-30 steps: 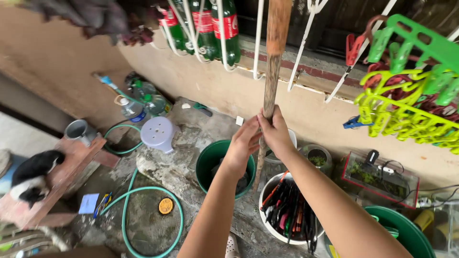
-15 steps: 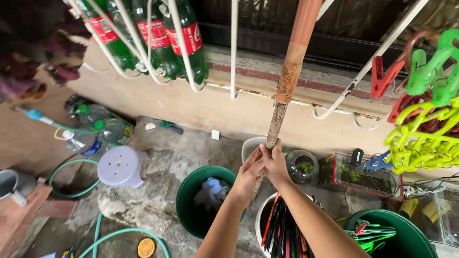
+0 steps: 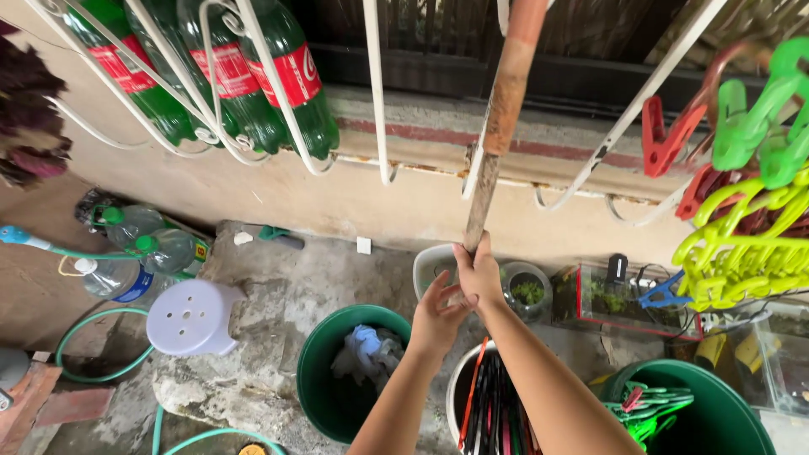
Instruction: Hanging wet clothes onto a clothesline using hangers and a pole.
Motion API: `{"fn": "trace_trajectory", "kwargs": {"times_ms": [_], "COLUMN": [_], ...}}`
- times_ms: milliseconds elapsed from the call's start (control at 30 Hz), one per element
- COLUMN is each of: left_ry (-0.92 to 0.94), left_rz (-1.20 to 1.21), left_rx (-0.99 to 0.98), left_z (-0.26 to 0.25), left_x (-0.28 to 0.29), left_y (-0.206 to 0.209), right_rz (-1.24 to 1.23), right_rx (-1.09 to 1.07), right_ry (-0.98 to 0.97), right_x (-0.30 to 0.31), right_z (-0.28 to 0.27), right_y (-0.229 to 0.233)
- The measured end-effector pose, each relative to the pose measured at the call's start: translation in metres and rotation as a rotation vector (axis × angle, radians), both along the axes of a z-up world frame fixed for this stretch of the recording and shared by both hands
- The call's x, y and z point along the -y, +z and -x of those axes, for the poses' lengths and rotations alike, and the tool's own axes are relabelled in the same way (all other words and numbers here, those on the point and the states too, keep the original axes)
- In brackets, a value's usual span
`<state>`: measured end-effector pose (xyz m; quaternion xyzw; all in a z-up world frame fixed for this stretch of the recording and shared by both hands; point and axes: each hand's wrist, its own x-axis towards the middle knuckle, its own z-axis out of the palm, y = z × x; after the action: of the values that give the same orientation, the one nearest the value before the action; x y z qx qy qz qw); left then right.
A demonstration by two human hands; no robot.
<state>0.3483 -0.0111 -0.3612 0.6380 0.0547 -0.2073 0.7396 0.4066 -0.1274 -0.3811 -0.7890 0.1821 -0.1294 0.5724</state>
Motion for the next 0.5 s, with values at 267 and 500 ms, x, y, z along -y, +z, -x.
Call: {"fn": "trace_trajectory", "kwargs": {"times_ms": [267,500], "left_ry": [-0.013,-0.087], "left_rz": [-0.106,-0.130], "left_rx": [0.029,0.020], "left_z": [0.011,0.038], "left_x": [0.001,0.025], "left_y": [-0.004,-0.021], "right_rz": [-0.001,-0.384], "right_rx": [0.002,-0.229], "right_ry": [0.217,0.141], "right_x": [0.018,0.046], "right_z": [0.006,0.071], "right_y": [-0.031,-0.067]}}
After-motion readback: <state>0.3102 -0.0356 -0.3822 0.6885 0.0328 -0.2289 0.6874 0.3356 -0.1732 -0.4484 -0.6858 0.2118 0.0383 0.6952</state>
